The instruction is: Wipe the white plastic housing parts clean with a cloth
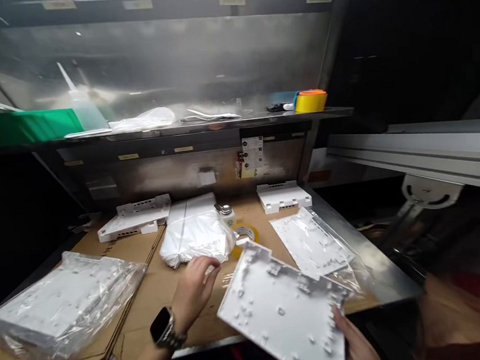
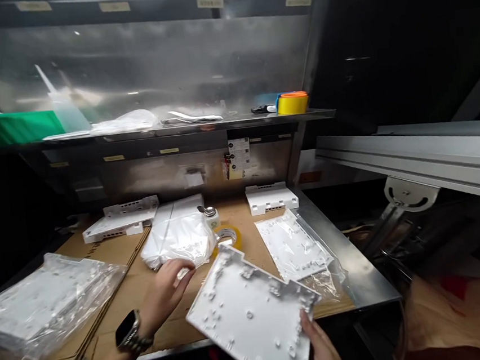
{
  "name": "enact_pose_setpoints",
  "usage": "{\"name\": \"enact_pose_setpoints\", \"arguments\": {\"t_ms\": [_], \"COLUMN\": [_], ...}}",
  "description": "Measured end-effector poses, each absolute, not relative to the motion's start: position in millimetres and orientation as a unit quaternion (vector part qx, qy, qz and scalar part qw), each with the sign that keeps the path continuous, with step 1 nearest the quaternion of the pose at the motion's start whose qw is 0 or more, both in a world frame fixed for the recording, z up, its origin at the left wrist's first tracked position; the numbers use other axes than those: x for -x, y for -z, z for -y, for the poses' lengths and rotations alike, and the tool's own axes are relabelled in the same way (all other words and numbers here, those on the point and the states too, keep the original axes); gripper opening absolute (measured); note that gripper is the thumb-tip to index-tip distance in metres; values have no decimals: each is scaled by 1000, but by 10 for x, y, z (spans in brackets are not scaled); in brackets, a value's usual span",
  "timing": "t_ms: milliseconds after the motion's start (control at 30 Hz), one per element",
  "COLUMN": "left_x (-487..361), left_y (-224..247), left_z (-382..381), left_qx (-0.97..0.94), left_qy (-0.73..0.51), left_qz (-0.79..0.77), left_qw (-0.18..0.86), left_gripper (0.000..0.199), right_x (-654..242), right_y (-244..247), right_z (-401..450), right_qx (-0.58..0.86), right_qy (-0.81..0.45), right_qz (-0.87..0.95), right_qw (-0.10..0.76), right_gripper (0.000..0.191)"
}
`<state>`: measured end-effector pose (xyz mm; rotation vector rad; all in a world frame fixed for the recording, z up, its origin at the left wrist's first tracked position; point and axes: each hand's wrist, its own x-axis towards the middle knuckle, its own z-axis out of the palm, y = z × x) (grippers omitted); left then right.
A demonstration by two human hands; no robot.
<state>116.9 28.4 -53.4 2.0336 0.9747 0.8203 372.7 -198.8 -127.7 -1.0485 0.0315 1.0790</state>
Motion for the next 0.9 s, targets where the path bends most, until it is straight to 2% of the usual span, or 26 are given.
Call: {"name": "enact_pose_setpoints", "arguments": {"t_ms": [33, 167, 267, 333, 433, 533, 667, 800, 900], "left_x": [-1314, -1467, -1330, -1229, -1122, -1053, -978, -983, -1063], "left_y": [613, 923, 902, 781, 591, 488, 446, 419, 401], "left_z": [-387, -692, -871, -986, -1144, -1267, -1352, -1348, -1312], "left_qx": [-799, -814, -798, -779, -740, -693, -663, -693, -742], "left_qy": [-321, -306, -296, -288, -265, -249, -286, -332, -334], "left_qz": [-378, -396, -430, -450, -459, -442, -421, -403, -389], "left_qw": [341, 295, 302, 328, 414, 513, 549, 497, 431], "left_gripper": [17, 27, 20, 28, 52, 62, 62, 53, 45], "right_x": [-3838, -4059, -4074, -4064, -4045, -4032, -4019, -3862, -3546], "right_y": [1277, 1197, 1163, 1176, 1211, 1223, 1187, 1143, 1135], "right_z": [2058, 2252, 2289, 2270, 2205, 2129, 2023, 1845, 1656], "right_qx": [477, 474, 471, 465, 461, 454, 442, 471, 519], "right_qy": [-476, -433, -412, -409, -415, -422, -447, -424, -395], "right_qz": [-51, -94, -85, -63, -30, -24, -36, -41, 32], "right_qw": [737, 761, 775, 783, 784, 784, 777, 772, 757], "right_gripper": [68, 84, 88, 88, 84, 82, 86, 94, 87]}}
